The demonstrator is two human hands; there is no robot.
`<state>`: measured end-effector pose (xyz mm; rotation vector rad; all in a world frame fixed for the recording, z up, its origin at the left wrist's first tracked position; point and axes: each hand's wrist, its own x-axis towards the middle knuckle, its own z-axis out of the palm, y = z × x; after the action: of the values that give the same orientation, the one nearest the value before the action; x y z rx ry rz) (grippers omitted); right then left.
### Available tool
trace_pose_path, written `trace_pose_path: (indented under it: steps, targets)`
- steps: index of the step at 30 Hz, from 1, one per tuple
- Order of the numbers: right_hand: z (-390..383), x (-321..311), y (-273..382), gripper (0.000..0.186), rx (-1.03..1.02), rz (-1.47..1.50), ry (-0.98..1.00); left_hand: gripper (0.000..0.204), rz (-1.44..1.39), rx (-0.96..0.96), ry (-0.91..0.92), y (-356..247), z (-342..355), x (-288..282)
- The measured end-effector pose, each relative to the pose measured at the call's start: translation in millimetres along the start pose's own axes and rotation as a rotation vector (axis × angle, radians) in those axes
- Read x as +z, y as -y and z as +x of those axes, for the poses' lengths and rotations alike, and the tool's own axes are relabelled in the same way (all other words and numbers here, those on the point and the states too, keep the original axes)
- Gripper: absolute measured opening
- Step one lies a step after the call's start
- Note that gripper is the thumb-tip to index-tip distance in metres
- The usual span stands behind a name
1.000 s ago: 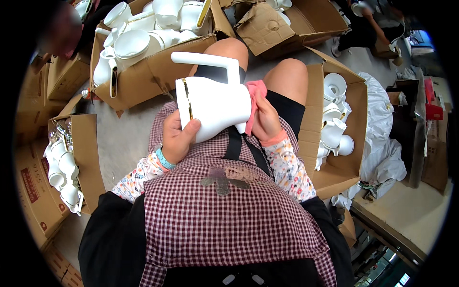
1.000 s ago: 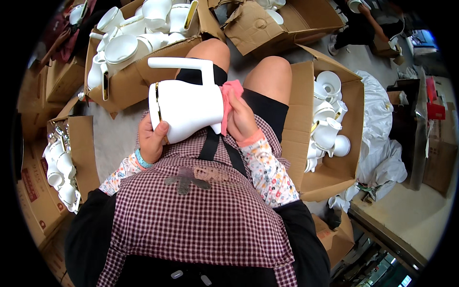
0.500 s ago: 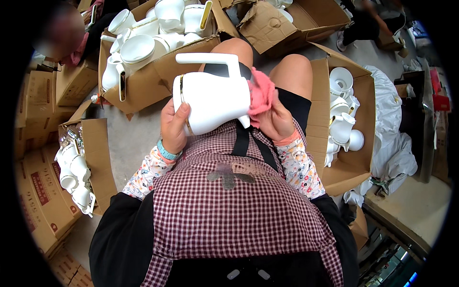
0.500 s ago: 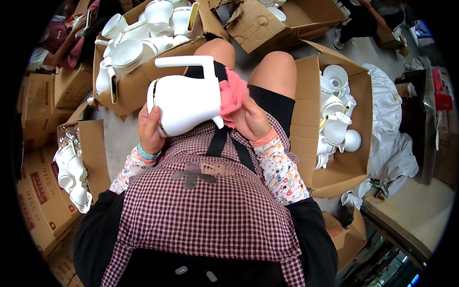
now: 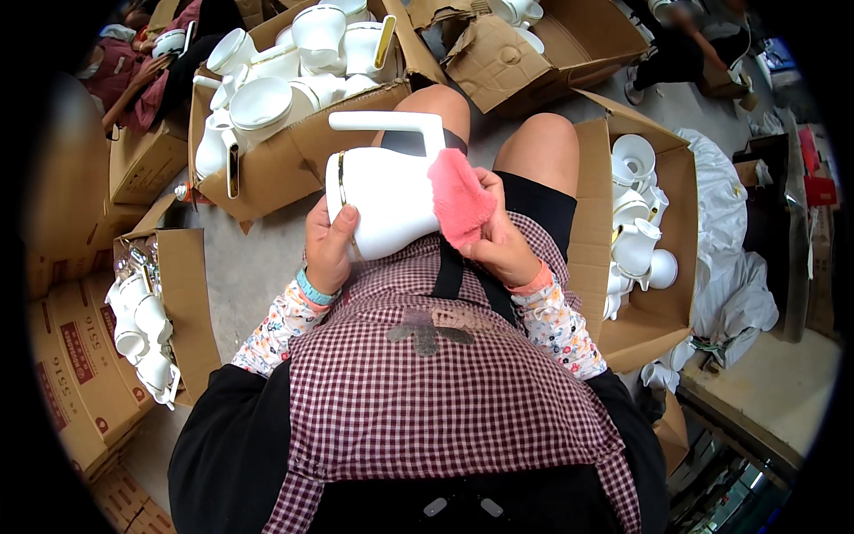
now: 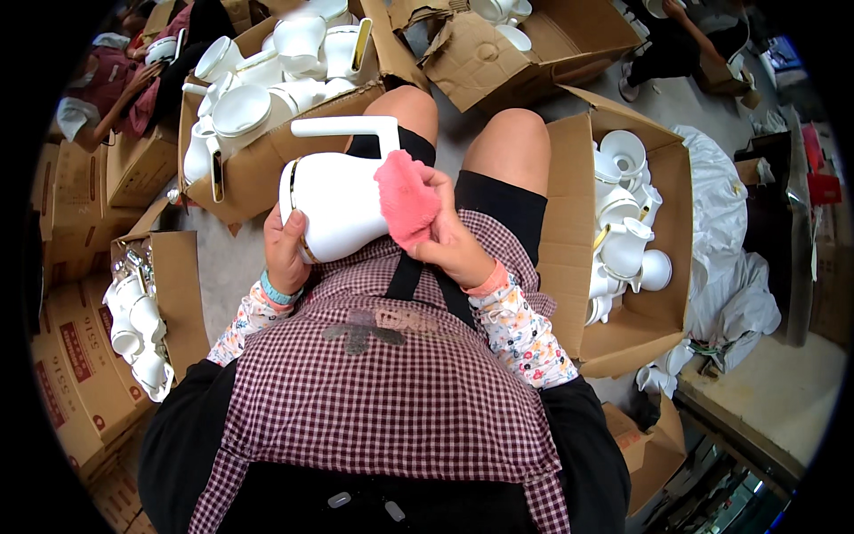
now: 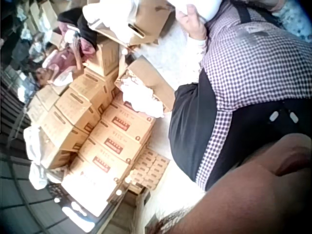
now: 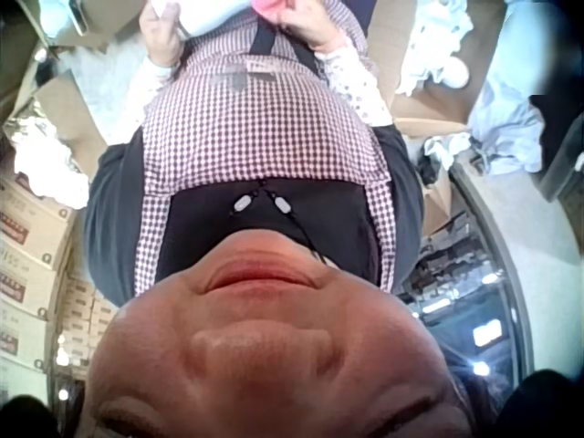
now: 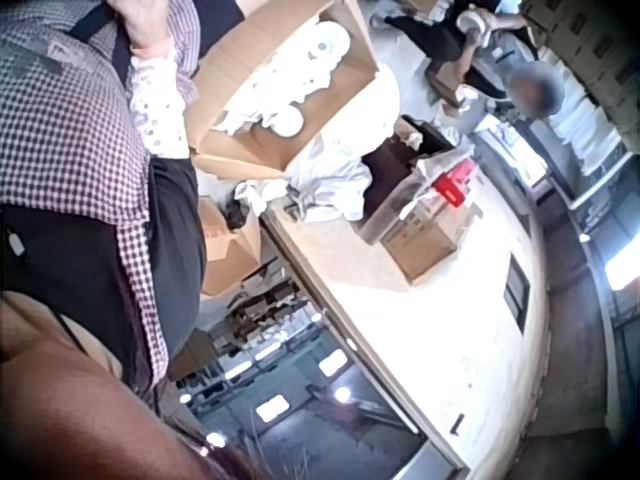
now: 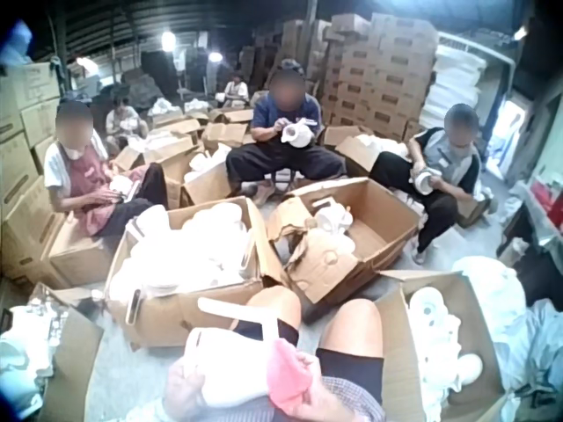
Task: The person sits on the floor and wipes white ceramic pitchers with a pink cloth. They occasionally spray a cleaning solution onto the pitchers before wiping them down. The person handles the pitchers one at a time, rotating them to clean different sides.
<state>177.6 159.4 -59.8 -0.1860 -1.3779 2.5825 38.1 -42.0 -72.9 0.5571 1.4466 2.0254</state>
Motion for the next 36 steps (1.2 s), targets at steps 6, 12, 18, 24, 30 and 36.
trace_pose_path:
  steps: [6,12,18,24,30,36]
  targets:
    - [11,-10,2,0.048,0.303,0.043,-0.186,0.052,0.054,-0.011,0.05,4,-7,6]
    - [10,2,-10,0.06,0.09,0.024,-0.188,0.03,0.416,0.14,-0.024,13,-8,2]
    - [32,-9,-56,0.026,-0.05,-0.108,-0.523,0.018,0.812,0.465,0.146,10,-13,11]
    - [24,-23,-40,0.06,0.115,0.087,-0.29,0.036,1.322,1.086,0.143,49,-7,-11]
    - [6,-16,-32,0.074,0.162,0.174,-0.207,0.035,1.314,1.174,0.009,63,-5,0]
    - [38,-7,-38,0.041,0.075,-0.11,-0.413,0.039,1.216,1.169,0.054,70,5,13]
